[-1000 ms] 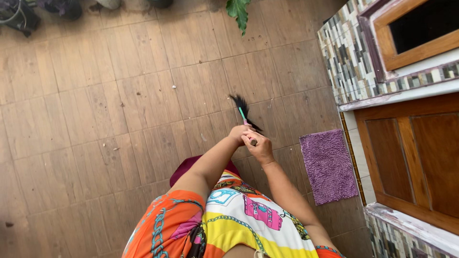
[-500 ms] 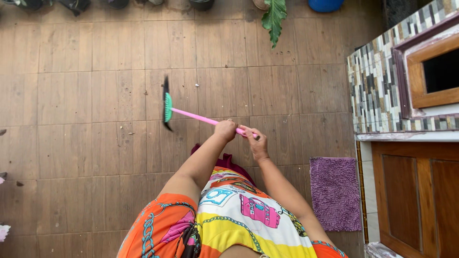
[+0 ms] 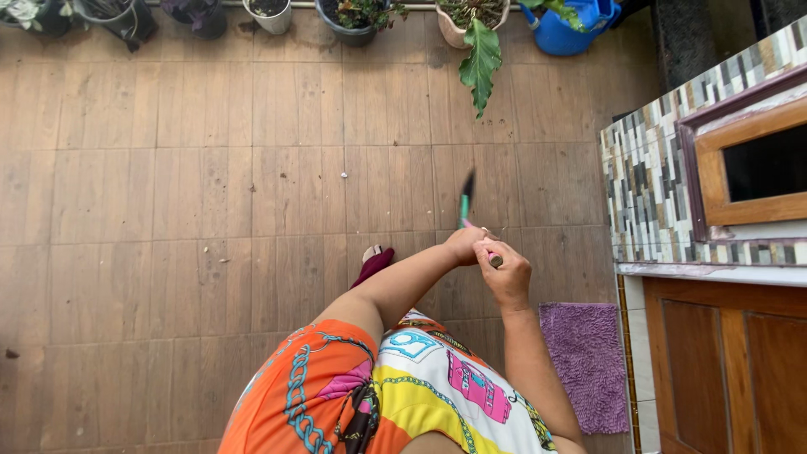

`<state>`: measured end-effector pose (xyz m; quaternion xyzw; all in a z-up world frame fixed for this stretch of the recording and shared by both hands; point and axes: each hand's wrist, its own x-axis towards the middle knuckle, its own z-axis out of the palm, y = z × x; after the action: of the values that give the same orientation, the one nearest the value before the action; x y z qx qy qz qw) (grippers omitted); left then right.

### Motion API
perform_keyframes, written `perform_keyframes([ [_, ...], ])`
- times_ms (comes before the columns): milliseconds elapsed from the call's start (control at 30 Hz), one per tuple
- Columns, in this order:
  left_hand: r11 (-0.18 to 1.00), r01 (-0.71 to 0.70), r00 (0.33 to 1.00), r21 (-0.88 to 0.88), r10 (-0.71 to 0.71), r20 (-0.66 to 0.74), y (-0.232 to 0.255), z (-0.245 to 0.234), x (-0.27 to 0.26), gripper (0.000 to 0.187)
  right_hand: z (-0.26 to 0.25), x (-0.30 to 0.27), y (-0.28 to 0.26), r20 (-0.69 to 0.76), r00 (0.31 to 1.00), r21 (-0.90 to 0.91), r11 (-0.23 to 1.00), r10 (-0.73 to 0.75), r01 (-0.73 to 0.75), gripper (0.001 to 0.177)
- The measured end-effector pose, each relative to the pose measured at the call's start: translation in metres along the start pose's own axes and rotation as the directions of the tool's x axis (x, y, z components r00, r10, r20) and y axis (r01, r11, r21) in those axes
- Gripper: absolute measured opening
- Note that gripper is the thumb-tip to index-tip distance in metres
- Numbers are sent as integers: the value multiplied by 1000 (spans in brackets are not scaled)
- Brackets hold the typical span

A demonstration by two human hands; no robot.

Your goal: The person sweeps debris from a tiled floor into piles and then along the base of a railing using a broom.

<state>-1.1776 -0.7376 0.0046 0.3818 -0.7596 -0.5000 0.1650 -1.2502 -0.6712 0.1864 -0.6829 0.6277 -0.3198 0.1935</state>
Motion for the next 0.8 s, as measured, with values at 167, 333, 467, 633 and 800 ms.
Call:
perform_keyframes([
  [167, 995, 21, 993, 93, -32, 118, -41, -20, 52, 29, 49, 50, 33, 112, 992, -70, 996, 53, -45, 18],
  [333, 990, 140, 988, 28, -142, 65, -113, -70, 51, 27, 121, 97, 51, 189, 982, 47, 999, -26, 17, 16],
  [467, 982, -11, 997, 190, -4, 79, -161, -127, 44, 22, 171, 143, 19, 230, 973, 135, 991, -21, -10, 15],
  [633, 954, 92, 996, 286, -84, -41, -215, -195, 10, 17, 222, 185, 3, 386, 922, 352, 919, 29, -176, 14],
  [800, 791, 549, 830, 272, -476, -292, -234, -244, -26, 18, 284, 201, 22, 474, 879, 640, 664, 55, -387, 19],
])
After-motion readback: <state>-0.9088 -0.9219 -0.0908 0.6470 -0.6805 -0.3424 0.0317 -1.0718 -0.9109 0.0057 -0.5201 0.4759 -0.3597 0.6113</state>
